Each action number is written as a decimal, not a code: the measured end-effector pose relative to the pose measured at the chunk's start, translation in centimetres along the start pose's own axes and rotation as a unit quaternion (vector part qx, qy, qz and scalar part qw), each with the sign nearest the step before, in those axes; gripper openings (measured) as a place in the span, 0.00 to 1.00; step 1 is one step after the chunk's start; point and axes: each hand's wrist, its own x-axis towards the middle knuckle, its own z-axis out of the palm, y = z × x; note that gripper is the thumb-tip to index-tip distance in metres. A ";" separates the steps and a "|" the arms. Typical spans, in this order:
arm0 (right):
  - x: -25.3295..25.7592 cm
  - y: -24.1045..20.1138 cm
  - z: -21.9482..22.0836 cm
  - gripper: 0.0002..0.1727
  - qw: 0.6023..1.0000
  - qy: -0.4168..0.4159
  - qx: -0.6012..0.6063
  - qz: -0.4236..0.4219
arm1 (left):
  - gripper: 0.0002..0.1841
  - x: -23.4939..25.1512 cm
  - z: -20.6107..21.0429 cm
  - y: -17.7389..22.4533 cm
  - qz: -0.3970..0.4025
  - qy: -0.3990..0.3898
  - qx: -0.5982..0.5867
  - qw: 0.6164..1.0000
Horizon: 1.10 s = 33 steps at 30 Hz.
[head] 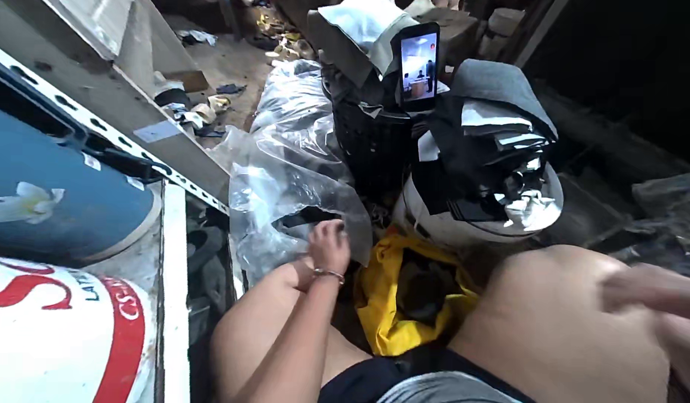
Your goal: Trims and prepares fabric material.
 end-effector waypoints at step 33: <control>9.8 11.5 19.0 0.31 0.752 -0.546 -0.204 0.307 | 0.33 8.0 -0.5 -5.9 -0.237 -0.199 0.155 0.938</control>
